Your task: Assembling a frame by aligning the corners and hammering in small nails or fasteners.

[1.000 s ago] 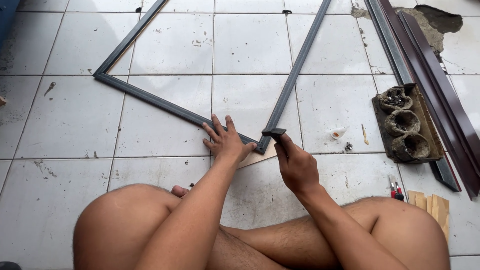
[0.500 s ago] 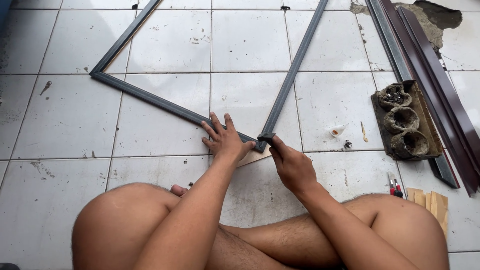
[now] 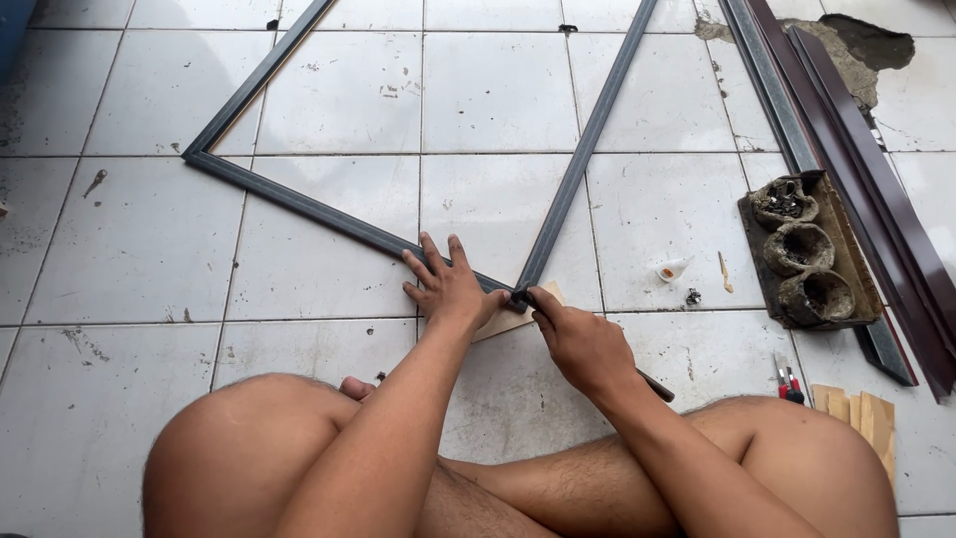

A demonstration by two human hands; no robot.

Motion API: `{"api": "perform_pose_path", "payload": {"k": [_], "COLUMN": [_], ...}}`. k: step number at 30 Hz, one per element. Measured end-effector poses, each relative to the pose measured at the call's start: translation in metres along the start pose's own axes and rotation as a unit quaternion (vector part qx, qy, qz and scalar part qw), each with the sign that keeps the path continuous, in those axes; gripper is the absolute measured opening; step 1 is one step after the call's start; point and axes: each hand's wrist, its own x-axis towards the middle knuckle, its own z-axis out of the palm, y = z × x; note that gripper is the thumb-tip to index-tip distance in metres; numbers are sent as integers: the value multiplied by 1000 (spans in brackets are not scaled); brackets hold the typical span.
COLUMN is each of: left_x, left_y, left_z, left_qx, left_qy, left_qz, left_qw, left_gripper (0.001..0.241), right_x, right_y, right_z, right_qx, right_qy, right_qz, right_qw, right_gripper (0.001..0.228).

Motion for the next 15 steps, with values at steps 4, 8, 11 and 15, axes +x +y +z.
{"api": "perform_pose_path", "payload": {"k": [4, 8, 11, 15], "left_x": [-3, -3, 1, -3], "left_y": [2, 3, 5, 4], "left_z": [-4, -4, -5, -4], "left_qx": [-10, -9, -1, 6], "left_qy": [-1, 8, 9, 11], "left_qz": [-6, 4, 5, 10], "left_qw": [1000, 1000, 1000, 1000], "left_gripper": [98, 98, 99, 96], "right_x": [8, 8, 12, 7], "right_y": [11, 8, 12, 9], "right_z": [15, 14, 13, 7], "right_qx": [83, 28, 37, 26], "right_qy": [70, -11, -6, -22], "right_qz": [20, 30, 40, 42], "right_qw": [994, 999, 999, 999], "right_gripper": [29, 30, 31, 31]}}
